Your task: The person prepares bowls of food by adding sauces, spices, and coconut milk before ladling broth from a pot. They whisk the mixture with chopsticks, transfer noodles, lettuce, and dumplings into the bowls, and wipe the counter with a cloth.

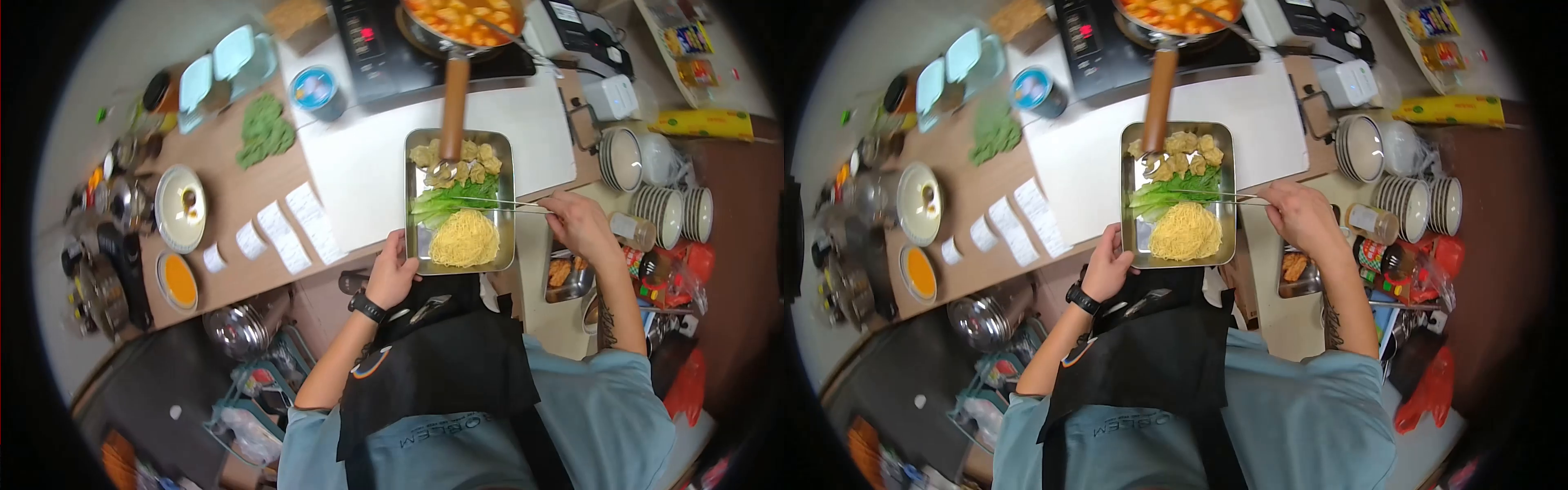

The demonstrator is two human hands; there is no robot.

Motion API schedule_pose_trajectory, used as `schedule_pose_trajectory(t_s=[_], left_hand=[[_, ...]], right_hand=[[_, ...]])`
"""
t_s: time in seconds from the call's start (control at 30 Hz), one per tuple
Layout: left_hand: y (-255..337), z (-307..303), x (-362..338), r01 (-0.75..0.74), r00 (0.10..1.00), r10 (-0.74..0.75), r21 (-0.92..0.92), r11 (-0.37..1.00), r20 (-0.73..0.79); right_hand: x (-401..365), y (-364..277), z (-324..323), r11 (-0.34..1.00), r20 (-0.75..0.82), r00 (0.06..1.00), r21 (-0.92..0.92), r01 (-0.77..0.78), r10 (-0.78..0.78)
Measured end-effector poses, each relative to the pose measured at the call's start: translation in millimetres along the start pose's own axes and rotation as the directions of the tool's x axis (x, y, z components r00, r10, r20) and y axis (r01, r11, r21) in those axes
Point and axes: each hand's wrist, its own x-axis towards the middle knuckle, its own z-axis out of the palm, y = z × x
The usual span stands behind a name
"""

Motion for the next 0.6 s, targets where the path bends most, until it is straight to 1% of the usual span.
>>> schedule_pose_trajectory(t_s=[0.07,0.13,0.17,0.23,0.27,0.3,0.33,0.4,0.43,0.47,0.53,0.6], left_hand=[[-23,-18,-36,-0.012,0.999,0.003,-0.247,0.969,-0.038],[-31,-40,-80,-0.025,0.994,-0.006,-0.272,0.962,-0.11],[-40,-50,-103,-0.071,0.985,0.022,-0.289,0.955,-0.169],[-54,-72,-147,-0.193,0.949,0.098,-0.305,0.933,-0.3],[-66,-85,-172,-0.207,0.937,0.095,-0.314,0.927,-0.336],[-77,-97,-194,-0.266,0.907,0.141,-0.281,0.922,-0.397],[-87,-110,-216,-0.326,0.868,0.189,-0.24,0.914,-0.46],[-106,-131,-262,-0.366,0.819,0.189,-0.239,0.899,-0.542],[-116,-140,-285,-0.39,0.785,0.19,-0.234,0.89,-0.59],[-112,-146,-285,-0.384,0.766,0.166,-0.235,0.893,-0.621],[-129,-166,-325,-0.417,0.717,0.155,-0.24,0.877,-0.679],[-141,-186,-355,-0.455,0.665,0.148,-0.24,0.858,-0.733]], right_hand=[[4,-27,10,0.998,0.043,0.997,0.013,0.066,-0.067],[9,-63,15,0.982,-0.009,0.985,0.077,0.17,-0.17],[11,-81,19,0.975,0.001,0.982,0.12,0.186,-0.188],[16,-124,24,0.954,-0.019,0.965,0.146,0.262,-0.262],[13,-150,26,0.94,-0.039,0.956,0.175,0.293,-0.291],[13,-178,27,0.94,-0.007,0.953,0.163,0.3,-0.303],[13,-207,31,0.926,0.001,0.937,0.156,0.345,-0.349],[13,-268,41,0.904,-0.008,0.913,0.137,0.405,-0.408],[16,-295,49,0.884,0.007,0.886,0.056,0.463,-0.464],[36,-303,54,0.874,0.03,0.875,0.077,0.479,-0.482],[39,-356,67,0.803,0.074,0.799,0.062,0.593,-0.596],[45,-401,76,0.758,0.09,0.752,0.064,0.649,-0.653]])
